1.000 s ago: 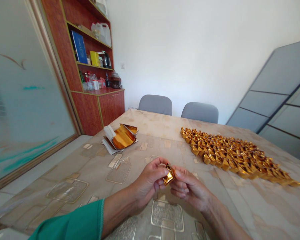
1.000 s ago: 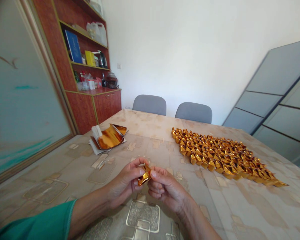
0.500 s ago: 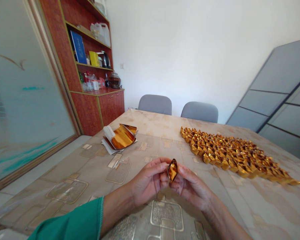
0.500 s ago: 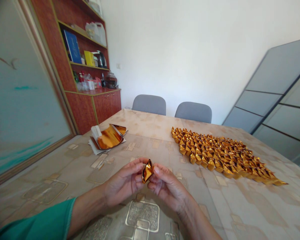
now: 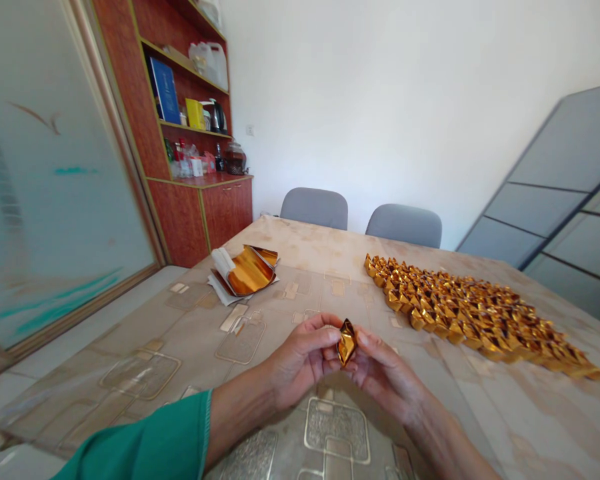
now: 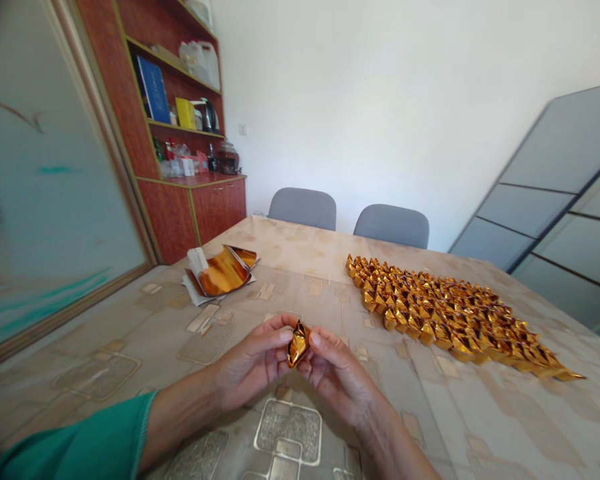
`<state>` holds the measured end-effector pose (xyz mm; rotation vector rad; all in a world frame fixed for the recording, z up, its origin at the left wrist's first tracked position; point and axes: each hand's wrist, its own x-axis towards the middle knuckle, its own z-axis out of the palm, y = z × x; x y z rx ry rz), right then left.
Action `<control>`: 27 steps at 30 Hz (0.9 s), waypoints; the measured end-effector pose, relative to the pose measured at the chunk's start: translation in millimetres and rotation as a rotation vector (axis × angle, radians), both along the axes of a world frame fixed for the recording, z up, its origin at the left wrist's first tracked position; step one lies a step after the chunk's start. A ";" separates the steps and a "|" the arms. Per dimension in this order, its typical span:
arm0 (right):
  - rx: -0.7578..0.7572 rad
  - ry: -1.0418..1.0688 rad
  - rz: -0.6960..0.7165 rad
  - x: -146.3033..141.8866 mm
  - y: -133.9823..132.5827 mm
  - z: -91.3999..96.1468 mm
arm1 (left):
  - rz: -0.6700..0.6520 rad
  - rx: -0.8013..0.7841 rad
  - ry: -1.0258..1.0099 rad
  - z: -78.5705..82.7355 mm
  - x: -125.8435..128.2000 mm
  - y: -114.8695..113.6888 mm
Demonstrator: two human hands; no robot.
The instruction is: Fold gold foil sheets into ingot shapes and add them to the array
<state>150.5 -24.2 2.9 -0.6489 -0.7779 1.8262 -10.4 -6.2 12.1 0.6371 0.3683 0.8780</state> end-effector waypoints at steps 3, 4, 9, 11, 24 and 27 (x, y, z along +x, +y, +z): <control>-0.014 0.015 0.003 -0.6 -1.0 0.2 | 0.014 0.031 0.045 3.9 0.8 -2.9; -0.026 0.020 0.005 -0.9 -1.3 0.0 | 0.032 0.032 0.063 4.4 1.2 -3.6; -0.054 0.007 0.017 -1.4 -0.9 -1.9 | 0.075 -0.006 0.130 2.5 1.8 -3.9; -0.052 0.007 0.011 -0.6 0.1 -2.4 | 0.046 -0.020 0.103 1.6 1.1 -2.8; -0.038 0.031 0.018 -4.1 -1.8 4.5 | -0.034 -0.202 -0.123 -8.3 1.0 3.3; -0.058 0.014 0.021 -1.6 0.1 1.6 | 0.009 -0.236 -0.131 -9.0 1.5 2.1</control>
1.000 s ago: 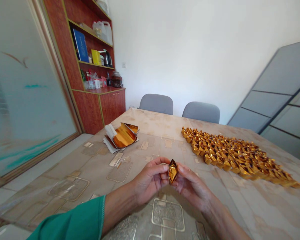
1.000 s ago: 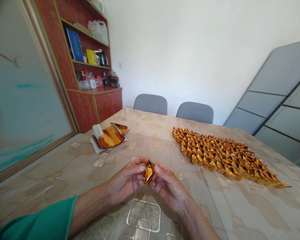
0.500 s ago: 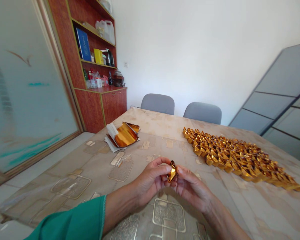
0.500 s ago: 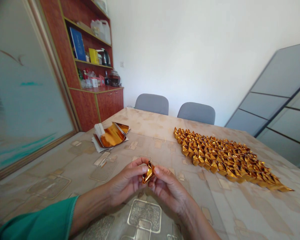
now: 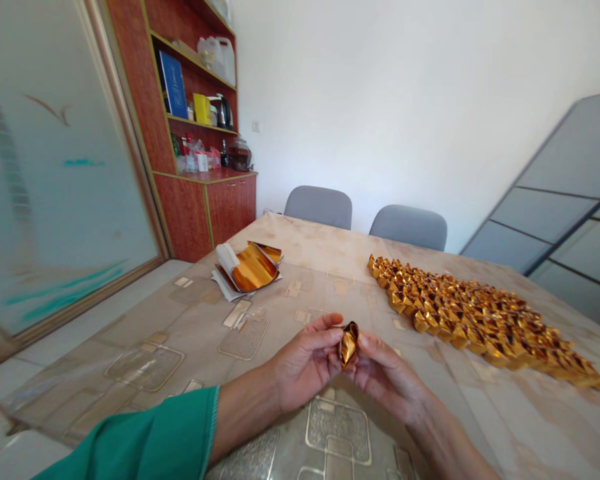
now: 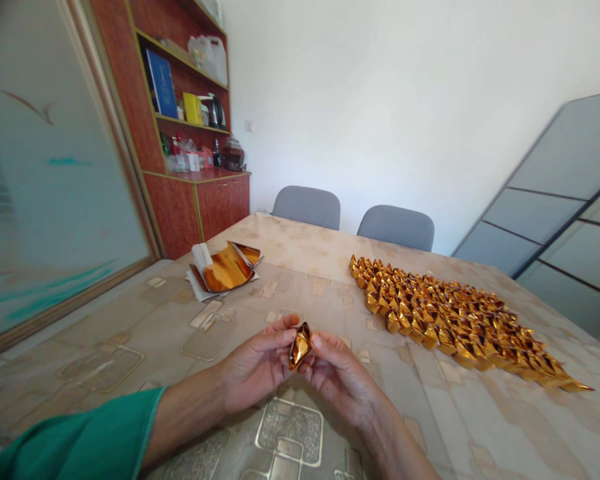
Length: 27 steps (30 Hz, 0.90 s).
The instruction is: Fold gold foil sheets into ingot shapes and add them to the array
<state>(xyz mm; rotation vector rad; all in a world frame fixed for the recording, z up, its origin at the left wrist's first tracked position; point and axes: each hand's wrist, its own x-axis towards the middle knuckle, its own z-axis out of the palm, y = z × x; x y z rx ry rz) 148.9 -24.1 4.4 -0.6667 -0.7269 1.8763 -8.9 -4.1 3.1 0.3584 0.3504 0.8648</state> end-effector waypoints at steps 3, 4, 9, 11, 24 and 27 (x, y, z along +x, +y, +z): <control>-0.044 -0.003 0.001 3.0 2.0 -4.3 | -0.010 -0.043 0.009 -0.3 0.8 -1.1; -0.053 0.001 -0.002 3.3 2.3 -5.1 | -0.016 -0.053 0.006 -0.2 1.1 -1.4; -0.003 0.036 0.031 -0.5 0.5 -2.4 | -0.048 -0.060 -0.048 1.6 1.2 -2.6; 0.018 0.028 0.058 -1.5 -0.3 -0.9 | -0.060 -0.069 -0.055 2.6 0.5 -2.4; -0.020 0.005 0.008 2.4 1.7 -6.3 | -0.002 0.236 0.316 11.1 -1.5 -6.1; -0.015 0.002 0.006 2.1 1.8 -6.7 | 0.001 0.210 0.367 13.6 -2.1 -6.4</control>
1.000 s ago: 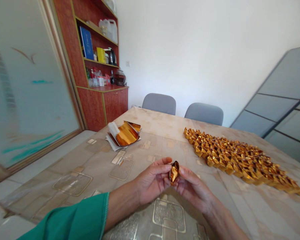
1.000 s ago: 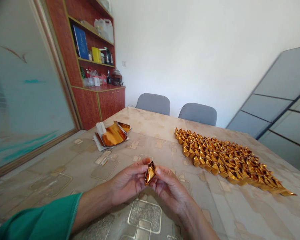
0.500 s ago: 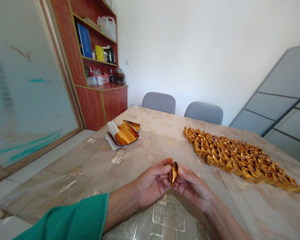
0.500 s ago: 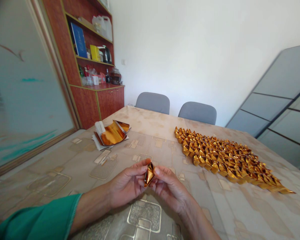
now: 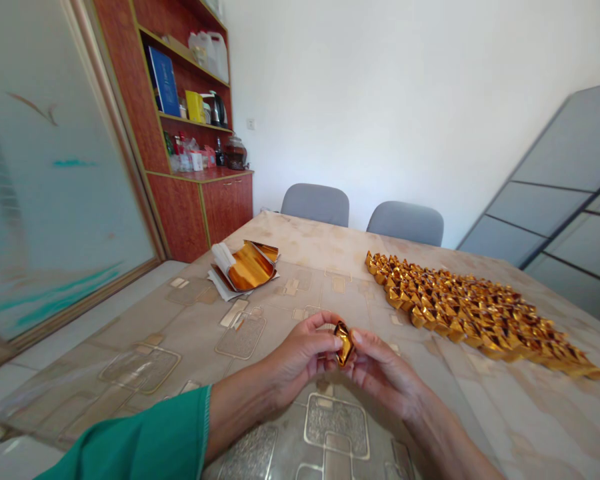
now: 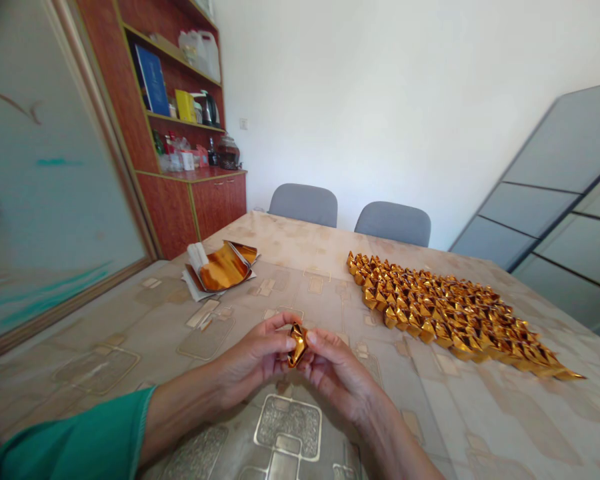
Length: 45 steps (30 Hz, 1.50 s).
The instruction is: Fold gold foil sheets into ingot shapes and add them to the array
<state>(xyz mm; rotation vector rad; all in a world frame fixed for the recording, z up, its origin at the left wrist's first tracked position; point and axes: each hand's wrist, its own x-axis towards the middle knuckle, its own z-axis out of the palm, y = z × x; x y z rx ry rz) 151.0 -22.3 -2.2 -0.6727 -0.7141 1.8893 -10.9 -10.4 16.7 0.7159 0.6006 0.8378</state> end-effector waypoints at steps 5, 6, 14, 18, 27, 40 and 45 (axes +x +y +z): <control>0.001 -0.020 0.002 -0.7 0.7 -4.6 | -0.018 0.001 0.047 6.2 0.7 -1.9; -0.004 -0.019 0.006 -1.4 0.5 -5.4 | -0.010 0.014 0.064 7.3 0.9 -2.3; -0.080 0.070 -0.059 -2.9 1.4 -2.8 | 0.038 -0.023 0.041 2.8 -3.9 5.6; -0.012 0.134 -0.165 -0.9 4.7 -0.2 | -0.002 -0.127 -0.176 0.8 -3.9 5.6; 0.182 -0.121 -0.129 -9.8 -1.9 -4.0 | 0.075 -0.045 -0.223 -1.1 1.4 0.9; 0.133 -0.077 -0.080 -13.3 -6.8 5.3 | 0.011 0.003 -0.304 -1.2 -2.7 4.7; -0.102 0.134 0.049 -2.1 -4.2 9.1 | -0.134 0.096 -0.166 9.6 -8.1 5.1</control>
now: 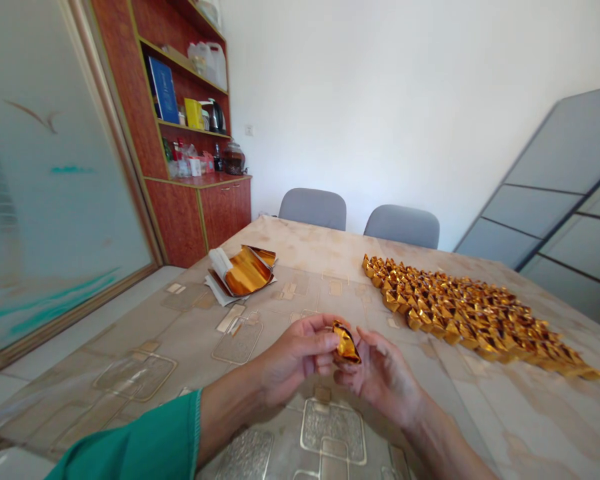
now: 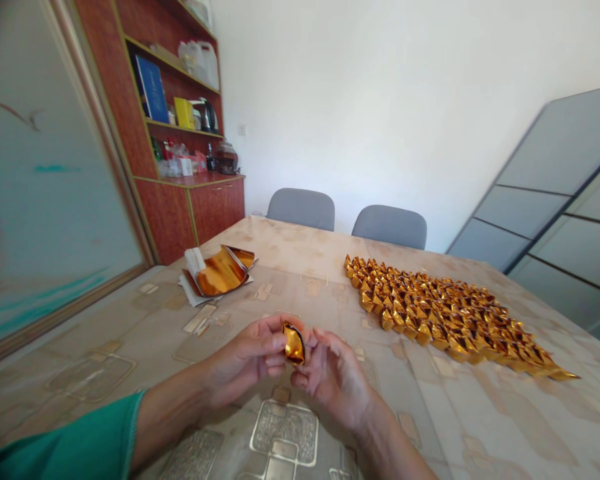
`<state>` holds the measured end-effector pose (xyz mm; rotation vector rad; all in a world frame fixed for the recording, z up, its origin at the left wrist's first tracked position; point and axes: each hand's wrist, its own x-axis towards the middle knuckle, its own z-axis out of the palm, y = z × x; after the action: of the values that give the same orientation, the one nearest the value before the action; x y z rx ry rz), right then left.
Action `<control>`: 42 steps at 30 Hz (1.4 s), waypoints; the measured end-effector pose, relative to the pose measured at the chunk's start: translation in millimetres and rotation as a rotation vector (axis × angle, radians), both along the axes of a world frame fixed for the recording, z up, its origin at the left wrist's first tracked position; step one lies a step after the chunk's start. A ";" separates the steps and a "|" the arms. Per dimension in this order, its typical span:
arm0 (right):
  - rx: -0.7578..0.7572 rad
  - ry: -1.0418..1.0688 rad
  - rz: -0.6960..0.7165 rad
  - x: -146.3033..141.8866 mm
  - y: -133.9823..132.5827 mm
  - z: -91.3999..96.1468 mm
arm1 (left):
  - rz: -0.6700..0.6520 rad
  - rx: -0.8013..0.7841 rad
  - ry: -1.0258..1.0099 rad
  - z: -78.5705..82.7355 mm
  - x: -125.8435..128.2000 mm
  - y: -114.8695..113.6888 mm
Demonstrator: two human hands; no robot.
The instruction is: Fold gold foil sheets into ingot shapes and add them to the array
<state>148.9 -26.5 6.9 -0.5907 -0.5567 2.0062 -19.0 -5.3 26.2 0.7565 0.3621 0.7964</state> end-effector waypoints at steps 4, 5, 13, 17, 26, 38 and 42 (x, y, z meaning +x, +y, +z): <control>-0.029 -0.027 0.035 3.6 0.1 -3.7 | 0.009 0.005 0.113 3.2 -2.1 -2.8; -0.014 -0.024 0.046 4.0 -0.3 -4.2 | 0.024 -0.005 0.120 3.0 -2.3 -3.0; 0.069 -0.038 0.083 4.9 -1.8 -4.7 | 0.048 -0.080 0.167 3.4 -3.2 -0.3; 0.048 -0.029 0.084 2.2 -2.2 -6.5 | 0.048 -0.056 0.195 6.0 -4.4 -1.8; 0.091 -0.017 -0.005 -7.5 -1.8 -11.4 | 0.126 -0.140 0.142 -6.1 2.5 -4.3; -0.038 -0.055 0.007 -7.2 -2.9 -14.7 | 0.286 0.036 0.327 -3.7 1.7 -2.0; -0.012 -0.065 -0.070 -6.5 -2.3 -14.3 | 0.193 -0.038 0.316 -1.6 0.5 -1.4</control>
<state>142.3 -28.8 -7.4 -0.6758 -0.5553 1.9310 -18.5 -6.7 24.6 0.8219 0.7411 0.8486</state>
